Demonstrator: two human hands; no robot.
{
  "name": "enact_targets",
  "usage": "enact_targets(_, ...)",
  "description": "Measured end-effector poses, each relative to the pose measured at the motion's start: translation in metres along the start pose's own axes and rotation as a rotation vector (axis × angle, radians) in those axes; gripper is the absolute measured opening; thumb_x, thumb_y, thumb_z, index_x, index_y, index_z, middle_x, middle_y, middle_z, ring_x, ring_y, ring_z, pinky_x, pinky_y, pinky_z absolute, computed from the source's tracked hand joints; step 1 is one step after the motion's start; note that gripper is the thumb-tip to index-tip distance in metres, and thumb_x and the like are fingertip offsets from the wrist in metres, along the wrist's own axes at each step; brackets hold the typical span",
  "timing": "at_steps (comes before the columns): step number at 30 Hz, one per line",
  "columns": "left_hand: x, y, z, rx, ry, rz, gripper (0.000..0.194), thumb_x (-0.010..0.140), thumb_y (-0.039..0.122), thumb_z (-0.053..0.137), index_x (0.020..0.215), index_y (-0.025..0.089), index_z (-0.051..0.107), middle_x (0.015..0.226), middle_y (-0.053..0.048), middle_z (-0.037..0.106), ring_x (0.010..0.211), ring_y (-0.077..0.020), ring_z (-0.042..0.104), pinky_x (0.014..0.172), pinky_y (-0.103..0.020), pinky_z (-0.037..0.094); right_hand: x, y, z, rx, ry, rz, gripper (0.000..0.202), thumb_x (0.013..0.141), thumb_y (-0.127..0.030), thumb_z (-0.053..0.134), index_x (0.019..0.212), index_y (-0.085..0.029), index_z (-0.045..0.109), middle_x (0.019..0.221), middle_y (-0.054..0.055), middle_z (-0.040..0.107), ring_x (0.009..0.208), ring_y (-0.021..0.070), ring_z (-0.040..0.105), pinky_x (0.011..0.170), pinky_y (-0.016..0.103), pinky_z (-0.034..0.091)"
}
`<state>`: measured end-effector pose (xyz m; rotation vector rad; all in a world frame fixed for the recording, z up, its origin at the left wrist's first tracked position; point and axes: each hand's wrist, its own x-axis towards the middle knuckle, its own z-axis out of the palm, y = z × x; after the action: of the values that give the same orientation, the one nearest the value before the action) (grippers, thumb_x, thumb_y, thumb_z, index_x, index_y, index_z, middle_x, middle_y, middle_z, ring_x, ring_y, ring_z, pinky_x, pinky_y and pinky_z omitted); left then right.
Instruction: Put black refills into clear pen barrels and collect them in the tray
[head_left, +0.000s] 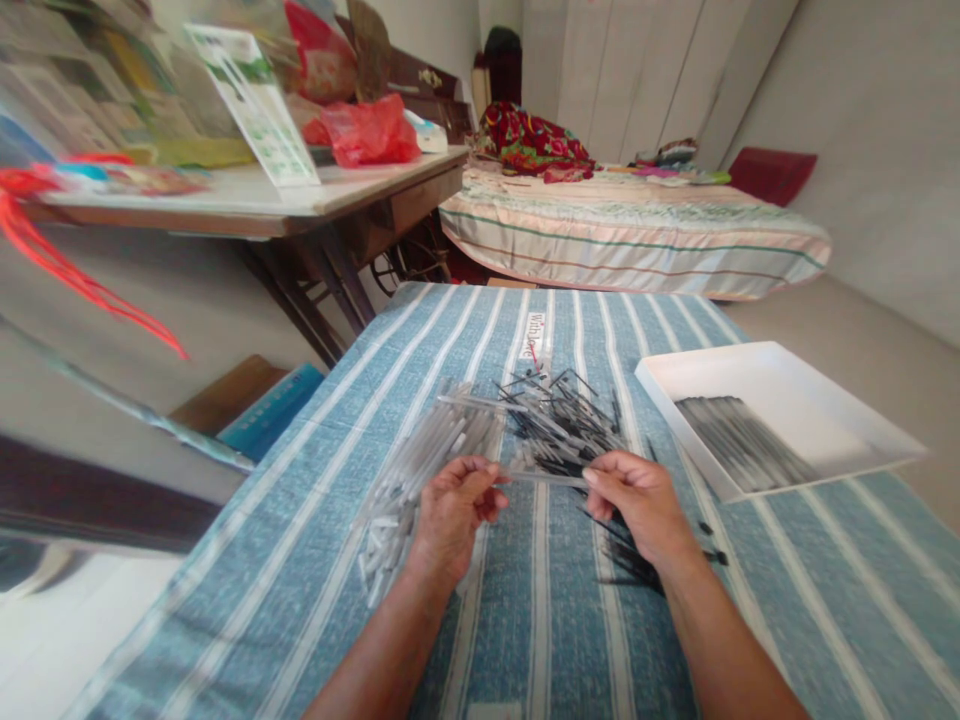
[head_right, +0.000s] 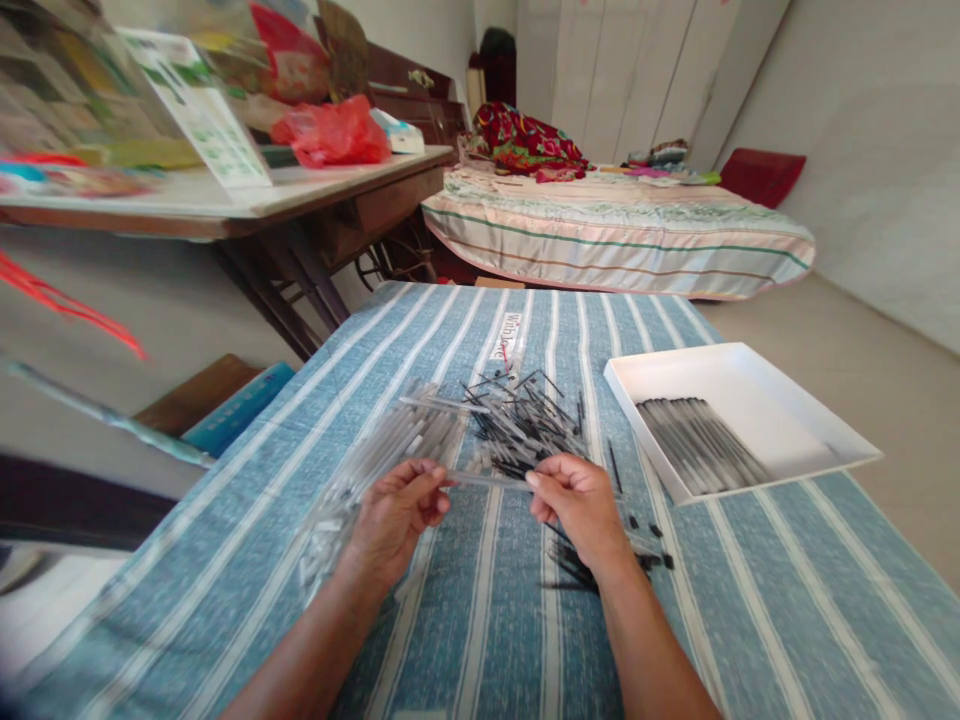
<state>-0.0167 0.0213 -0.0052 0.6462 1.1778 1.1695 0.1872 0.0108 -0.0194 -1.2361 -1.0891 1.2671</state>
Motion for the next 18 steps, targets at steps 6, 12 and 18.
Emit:
enact_targets(6, 0.008, 0.007, -0.002, 0.152, 0.017, 0.016, 0.039, 0.058, 0.025, 0.074, 0.092, 0.013, 0.060, 0.065, -0.002, 0.069, 0.049, -0.0126, 0.059, 0.047, -0.022, 0.043, 0.009, -0.004, -0.001, -0.011, -0.127, 0.035, 0.026, 0.066, -0.040, 0.069, 0.071, -0.015, 0.061, 0.047, -0.005, 0.058, 0.039, 0.0073, 0.051, 0.041, 0.018, 0.041)
enact_targets(12, 0.008, 0.011, 0.006, 0.279, -0.073, 0.011, 0.018, 0.059, 0.023, 0.071, 0.073, 0.015, 0.063, 0.051, 0.002, 0.062, 0.040, -0.0092, 0.048, 0.040, -0.020, 0.035, 0.010, -0.005, 0.005, -0.116, -0.322, 0.040, 0.028, 0.065, -0.041, 0.071, 0.068, -0.014, 0.063, 0.044, -0.008, 0.049, 0.039, 0.0067, 0.045, 0.040, 0.018, 0.034)
enact_targets(18, 0.009, 0.015, 0.010, 0.215, -0.051, -0.038, 0.007, 0.059, 0.015, 0.064, 0.065, 0.016, 0.063, 0.047, 0.003, 0.057, 0.039, -0.0081, 0.043, 0.037, -0.018, 0.027, 0.007, -0.004, 0.017, -0.382, -0.348, -0.142, 0.017, 0.078, -0.030, 0.063, 0.074, -0.014, 0.067, 0.052, -0.008, 0.050, 0.049, 0.0056, 0.044, 0.049, 0.016, 0.031)
